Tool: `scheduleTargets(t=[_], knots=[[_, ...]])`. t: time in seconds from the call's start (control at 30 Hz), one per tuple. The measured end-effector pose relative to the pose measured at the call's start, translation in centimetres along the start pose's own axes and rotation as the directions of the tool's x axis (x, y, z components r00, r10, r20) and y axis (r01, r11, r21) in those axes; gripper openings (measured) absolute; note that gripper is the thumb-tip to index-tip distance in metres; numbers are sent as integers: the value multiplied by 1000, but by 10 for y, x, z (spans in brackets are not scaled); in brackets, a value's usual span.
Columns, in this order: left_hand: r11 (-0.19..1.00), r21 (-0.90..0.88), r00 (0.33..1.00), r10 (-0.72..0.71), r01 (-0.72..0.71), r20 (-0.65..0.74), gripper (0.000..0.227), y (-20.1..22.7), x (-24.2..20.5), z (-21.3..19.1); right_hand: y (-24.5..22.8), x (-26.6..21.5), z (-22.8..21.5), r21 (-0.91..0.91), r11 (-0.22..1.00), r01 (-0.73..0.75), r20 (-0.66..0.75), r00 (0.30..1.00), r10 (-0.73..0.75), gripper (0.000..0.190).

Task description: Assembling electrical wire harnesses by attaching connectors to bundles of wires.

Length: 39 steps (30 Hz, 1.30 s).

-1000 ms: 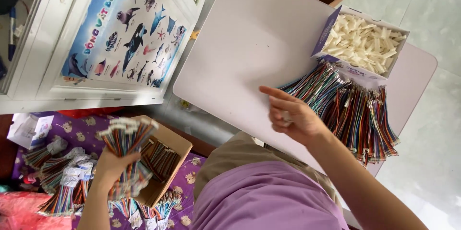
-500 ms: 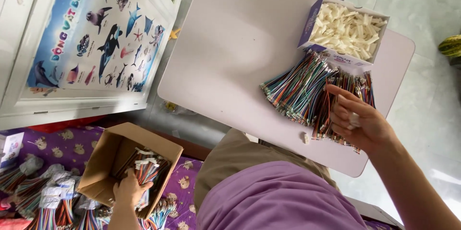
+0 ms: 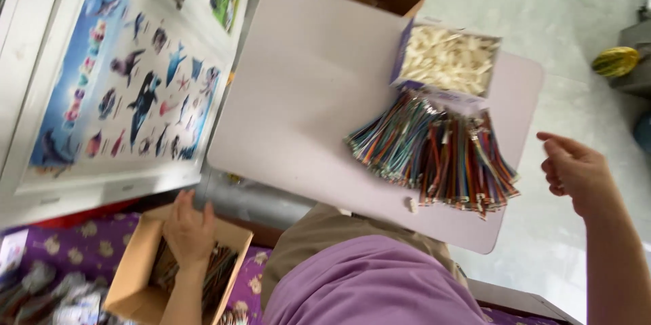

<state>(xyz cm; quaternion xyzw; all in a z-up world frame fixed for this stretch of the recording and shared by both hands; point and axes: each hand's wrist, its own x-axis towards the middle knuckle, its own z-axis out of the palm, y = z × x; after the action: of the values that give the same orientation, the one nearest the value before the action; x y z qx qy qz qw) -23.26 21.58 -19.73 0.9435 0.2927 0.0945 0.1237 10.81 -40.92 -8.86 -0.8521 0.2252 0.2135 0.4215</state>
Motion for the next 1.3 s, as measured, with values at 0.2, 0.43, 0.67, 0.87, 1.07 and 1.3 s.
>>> scheduleTargets(t=[0.2, 0.43, 0.67, 0.87, 1.07, 1.3], knots=[[770, -382, 856, 494, -511, -150, 26, 199, 86, -12, 18, 3, 20, -333, 929, -162, 182, 956, 232, 48], [630, -510, 718, 695, -586, 34, 41, 295, 99, 33, 29, -5, 69, -236, 959, -157, 268, 938, 220, 46], [723, -493, 645, 676, -485, 356, 73, 296, 101, 51, 28, -27, 99, 216, 954, -208, 275, 950, 145, 40], [725, -549, 690, 644, -415, 329, 66, 287, 108, 34, 72, -54, 65, -65, 998, -25, 145, 989, 35, 39], [661, -641, 713, 657, -389, 245, 46, 307, 106, 5, 59, -86, 67, -288, 952, -100, 104, 985, 135, 37], [659, -752, 401, 686, 10, 607, 49, 349, 83, 15, -11, -129, 74, -87, 976, 198, -47, 978, -202, 21]])
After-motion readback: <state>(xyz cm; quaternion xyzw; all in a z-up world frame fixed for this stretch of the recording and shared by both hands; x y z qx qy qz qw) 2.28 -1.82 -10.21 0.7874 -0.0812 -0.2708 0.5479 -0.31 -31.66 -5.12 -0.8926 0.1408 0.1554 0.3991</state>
